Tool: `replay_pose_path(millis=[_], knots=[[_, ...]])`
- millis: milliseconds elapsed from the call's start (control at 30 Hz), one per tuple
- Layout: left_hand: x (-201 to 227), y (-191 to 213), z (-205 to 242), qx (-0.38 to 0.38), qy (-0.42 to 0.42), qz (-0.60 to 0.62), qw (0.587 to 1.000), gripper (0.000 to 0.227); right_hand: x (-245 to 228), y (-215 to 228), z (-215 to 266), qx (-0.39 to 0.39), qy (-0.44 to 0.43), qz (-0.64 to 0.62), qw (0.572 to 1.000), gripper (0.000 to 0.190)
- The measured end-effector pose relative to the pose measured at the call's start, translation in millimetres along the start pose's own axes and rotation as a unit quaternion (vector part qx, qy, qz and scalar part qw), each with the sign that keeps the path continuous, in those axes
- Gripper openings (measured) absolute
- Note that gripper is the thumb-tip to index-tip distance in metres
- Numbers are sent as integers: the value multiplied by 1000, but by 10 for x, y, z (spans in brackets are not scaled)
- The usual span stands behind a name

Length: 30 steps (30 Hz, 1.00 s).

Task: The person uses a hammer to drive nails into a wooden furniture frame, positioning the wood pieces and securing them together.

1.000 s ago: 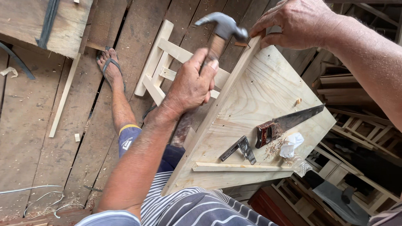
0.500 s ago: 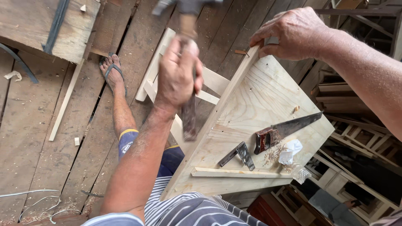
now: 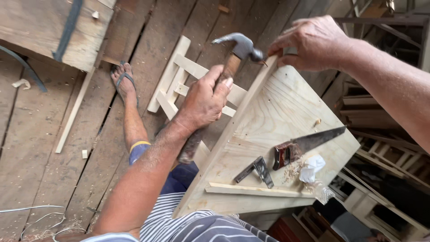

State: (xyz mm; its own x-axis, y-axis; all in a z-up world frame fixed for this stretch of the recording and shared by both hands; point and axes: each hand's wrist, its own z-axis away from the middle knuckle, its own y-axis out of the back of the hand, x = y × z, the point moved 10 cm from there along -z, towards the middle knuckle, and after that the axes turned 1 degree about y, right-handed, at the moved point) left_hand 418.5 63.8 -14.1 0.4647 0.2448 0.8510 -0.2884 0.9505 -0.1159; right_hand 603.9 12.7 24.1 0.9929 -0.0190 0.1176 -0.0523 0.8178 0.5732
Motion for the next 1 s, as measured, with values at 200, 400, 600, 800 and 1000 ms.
replay_pose_path(millis=[200,400,600,800,1000], knots=[[108,381,94,171,-110,275,940,16,-94,-139,114,-86,-3,-16,996,39],[-24,174,-11,77,9,223,972,14,-73,-129,96,-74,-12,-30,997,36],[12,-17,-18,-19,-11,-8,1000,17,-37,-65,44,-74,-17,-5,997,36],[-54,332,16,181,-88,355,913,15,-70,-117,139,-56,-1,-18,998,36],[-131,2,-48,62,4,315,947,12,-15,-100,106,-75,-29,-32,996,33]])
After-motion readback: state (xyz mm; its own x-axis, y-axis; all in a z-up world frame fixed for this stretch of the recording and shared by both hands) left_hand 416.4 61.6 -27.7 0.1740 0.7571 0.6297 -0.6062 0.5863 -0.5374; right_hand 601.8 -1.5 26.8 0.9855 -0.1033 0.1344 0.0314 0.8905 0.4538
